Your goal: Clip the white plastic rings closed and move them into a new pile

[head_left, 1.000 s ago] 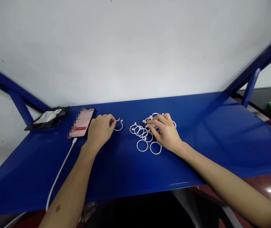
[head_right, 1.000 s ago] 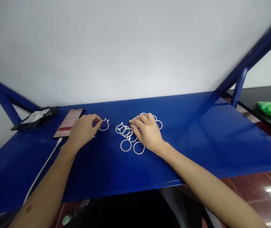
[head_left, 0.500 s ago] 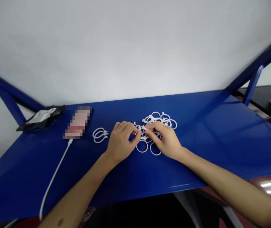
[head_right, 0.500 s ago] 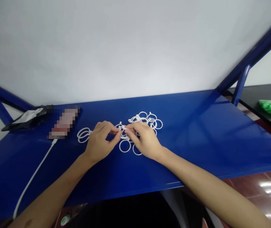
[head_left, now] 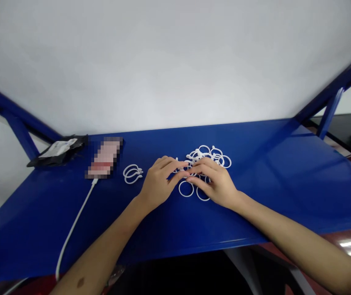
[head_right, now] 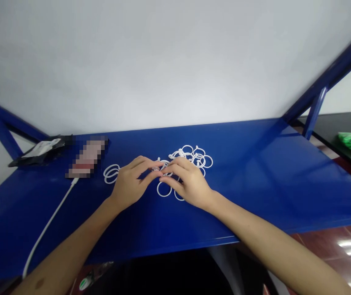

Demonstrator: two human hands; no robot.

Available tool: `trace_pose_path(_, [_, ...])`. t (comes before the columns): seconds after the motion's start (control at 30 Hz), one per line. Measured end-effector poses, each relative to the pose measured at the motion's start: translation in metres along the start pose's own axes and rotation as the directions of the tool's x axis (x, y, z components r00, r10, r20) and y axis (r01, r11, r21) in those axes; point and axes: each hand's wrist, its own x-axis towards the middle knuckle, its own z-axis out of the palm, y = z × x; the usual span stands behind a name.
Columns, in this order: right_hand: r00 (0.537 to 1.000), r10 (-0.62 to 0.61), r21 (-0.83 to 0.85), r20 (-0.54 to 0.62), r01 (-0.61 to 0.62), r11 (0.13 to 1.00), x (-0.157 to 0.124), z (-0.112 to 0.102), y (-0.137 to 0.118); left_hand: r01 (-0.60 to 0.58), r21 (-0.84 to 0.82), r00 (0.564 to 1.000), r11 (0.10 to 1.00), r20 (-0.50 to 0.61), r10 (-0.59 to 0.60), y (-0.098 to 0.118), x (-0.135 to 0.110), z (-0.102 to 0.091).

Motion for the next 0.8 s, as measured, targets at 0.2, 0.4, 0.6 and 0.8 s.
trace_pose_path(0.2, [0.992,0.117,-0.017,-0.045,-0.117,0.993,0.0041,-0.0089,-0.0044,0.067,-0.299,0.997,0.952,0.062,-0.050,0.0024,0.0045,-0.0073])
trace_pose_path(0.4, [0.964,0.247,0.179,0.097,-0.261,0.949,-0.0001,-0.0061,-0.0061,0.289,-0.475,0.957,0.831,0.119,-0.265,0.0033,0.0015,-0.0059])
trace_pose_path(0.6, [0.974,0.195,0.257,0.117,-0.220,0.941,-0.0024,-0.0035,-0.0084,0.297,-0.530,0.954,0.794,0.126,-0.272,-0.0010,-0.0012,-0.0024])
trace_pose_path(0.8, [0.982,0.131,0.227,0.138,-0.160,0.961,-0.0037,-0.0097,-0.0102,0.209,-0.541,0.977,0.815,0.090,-0.191,-0.0017,-0.0033,-0.0004])
